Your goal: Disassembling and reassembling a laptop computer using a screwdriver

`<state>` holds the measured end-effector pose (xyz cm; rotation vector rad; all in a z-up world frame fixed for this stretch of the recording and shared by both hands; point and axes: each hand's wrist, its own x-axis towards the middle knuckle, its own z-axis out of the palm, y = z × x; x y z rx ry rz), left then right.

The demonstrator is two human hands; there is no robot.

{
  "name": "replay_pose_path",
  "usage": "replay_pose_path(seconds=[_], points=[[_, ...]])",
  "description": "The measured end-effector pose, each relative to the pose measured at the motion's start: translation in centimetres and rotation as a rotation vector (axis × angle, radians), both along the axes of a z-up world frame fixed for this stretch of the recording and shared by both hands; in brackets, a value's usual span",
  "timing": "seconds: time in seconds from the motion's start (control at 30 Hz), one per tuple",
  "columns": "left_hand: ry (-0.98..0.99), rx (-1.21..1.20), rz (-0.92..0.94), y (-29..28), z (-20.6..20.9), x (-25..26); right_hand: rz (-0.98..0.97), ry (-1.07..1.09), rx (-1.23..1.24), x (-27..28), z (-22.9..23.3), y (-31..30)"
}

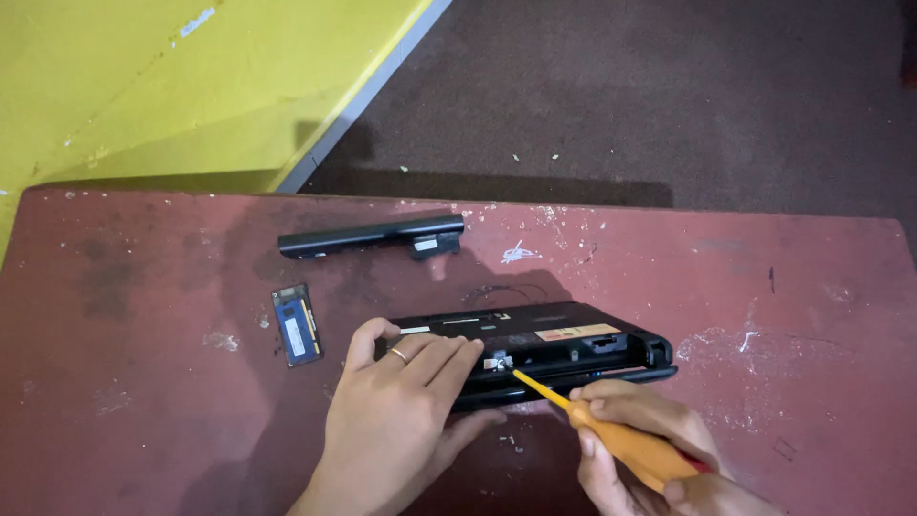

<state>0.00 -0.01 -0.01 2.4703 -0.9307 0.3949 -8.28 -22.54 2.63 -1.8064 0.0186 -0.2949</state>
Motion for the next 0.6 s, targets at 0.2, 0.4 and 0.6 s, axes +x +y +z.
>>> replay_pose_path(seconds=[0.2,0.4,0.6], points=[[0.010,-0.008,0.001,0.0,0.0,0.0,-0.202,-0.070,-0.343,1.0,2.9,4.2],[0.024,-0.008,0.004,0.0,0.0,-0.1,0.331,0.042,-0.638,1.1,4.3,0.5],[0.025,-0.034,0.000,0.0,-0.1,-0.1,0.700,0.220,-0.624,2.3,5.4,-0.8]])
